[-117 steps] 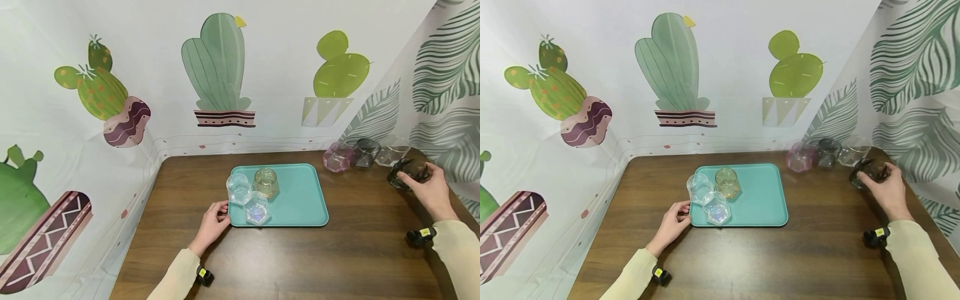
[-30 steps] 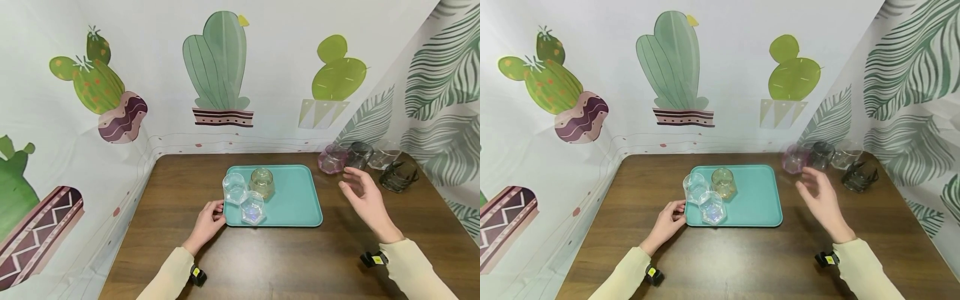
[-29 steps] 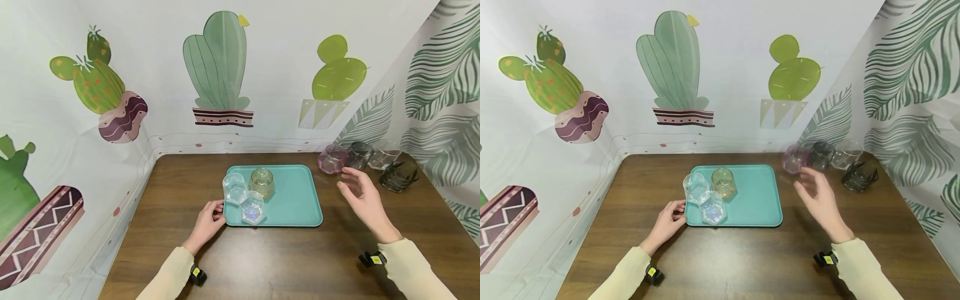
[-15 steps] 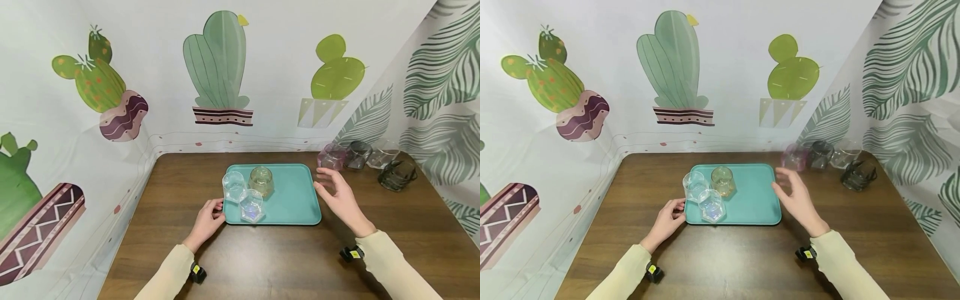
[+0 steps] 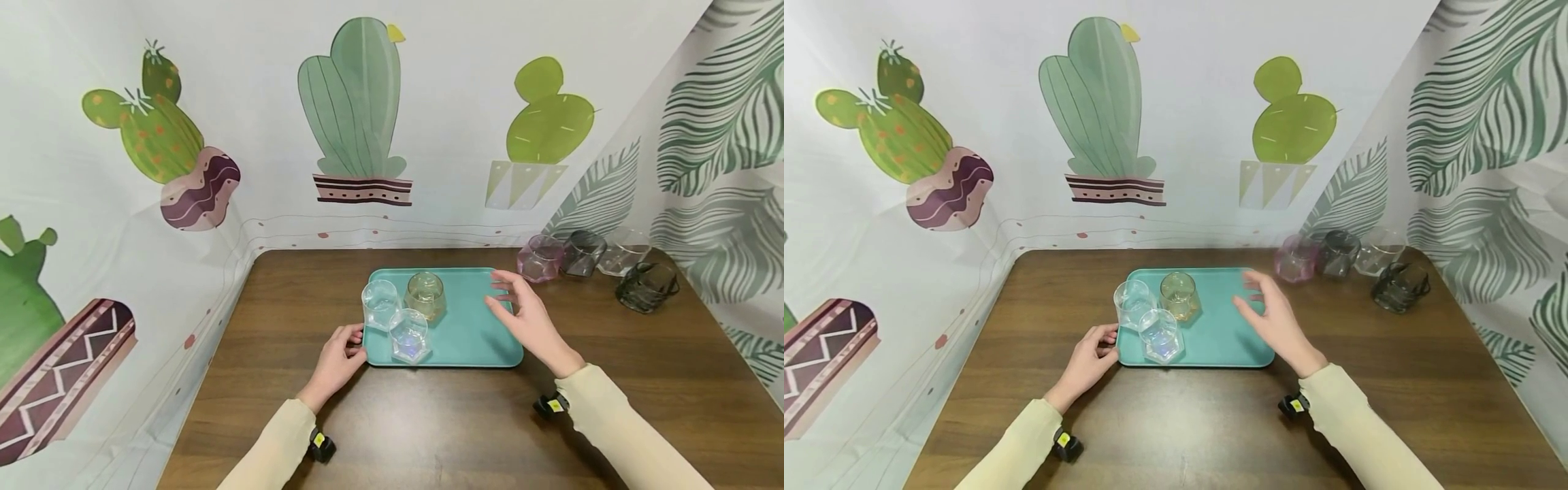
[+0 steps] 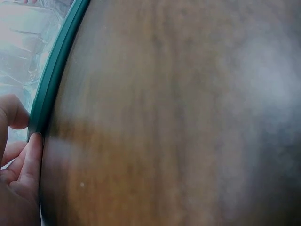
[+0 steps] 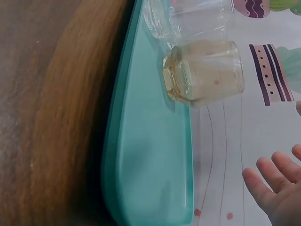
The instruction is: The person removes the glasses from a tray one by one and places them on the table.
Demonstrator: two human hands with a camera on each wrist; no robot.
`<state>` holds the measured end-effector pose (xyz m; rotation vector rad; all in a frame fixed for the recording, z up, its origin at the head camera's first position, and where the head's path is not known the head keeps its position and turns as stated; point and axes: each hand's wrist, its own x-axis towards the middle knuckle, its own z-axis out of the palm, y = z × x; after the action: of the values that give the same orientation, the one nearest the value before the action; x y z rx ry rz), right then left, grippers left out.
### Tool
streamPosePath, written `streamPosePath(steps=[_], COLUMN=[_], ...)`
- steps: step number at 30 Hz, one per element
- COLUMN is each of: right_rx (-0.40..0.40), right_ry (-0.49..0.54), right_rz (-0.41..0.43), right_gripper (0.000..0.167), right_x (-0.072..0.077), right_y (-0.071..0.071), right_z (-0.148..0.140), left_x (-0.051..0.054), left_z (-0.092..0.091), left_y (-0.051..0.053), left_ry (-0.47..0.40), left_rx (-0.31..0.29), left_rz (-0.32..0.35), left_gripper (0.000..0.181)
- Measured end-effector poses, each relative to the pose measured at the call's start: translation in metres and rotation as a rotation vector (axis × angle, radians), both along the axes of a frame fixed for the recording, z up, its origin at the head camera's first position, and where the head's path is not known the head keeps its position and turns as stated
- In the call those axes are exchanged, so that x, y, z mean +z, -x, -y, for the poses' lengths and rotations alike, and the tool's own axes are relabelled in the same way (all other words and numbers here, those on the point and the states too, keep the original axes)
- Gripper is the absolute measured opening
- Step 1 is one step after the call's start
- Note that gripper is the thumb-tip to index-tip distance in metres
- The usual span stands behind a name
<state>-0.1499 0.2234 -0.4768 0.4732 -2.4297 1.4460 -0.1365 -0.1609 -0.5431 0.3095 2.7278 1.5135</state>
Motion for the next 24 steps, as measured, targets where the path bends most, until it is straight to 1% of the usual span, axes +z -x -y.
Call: streamPosePath(steps=[10, 16, 24], right_rx=[0.052, 0.075, 0.113], right_ry=[0.015, 0.034, 0.032], right_rz=[0.021, 0.042, 0.119], right_gripper=[0.053, 0.054, 0.056], right_x=[0.000, -0.004, -0.009], right_y=[0.008, 0.015, 0.022], right_z=[0.016, 0.024, 0.034], left_x=[0.000, 0.001, -0.001], left_z=[-0.001, -0.001, 0.000], left_y=[0.000, 0.000, 0.000], left_ry=[0.003, -0.004, -0.007], left_rx=[0.006, 0.002, 0.001], left_rz=[-0.003, -0.005, -0.001], left_gripper=[0.047, 0.047, 0.048])
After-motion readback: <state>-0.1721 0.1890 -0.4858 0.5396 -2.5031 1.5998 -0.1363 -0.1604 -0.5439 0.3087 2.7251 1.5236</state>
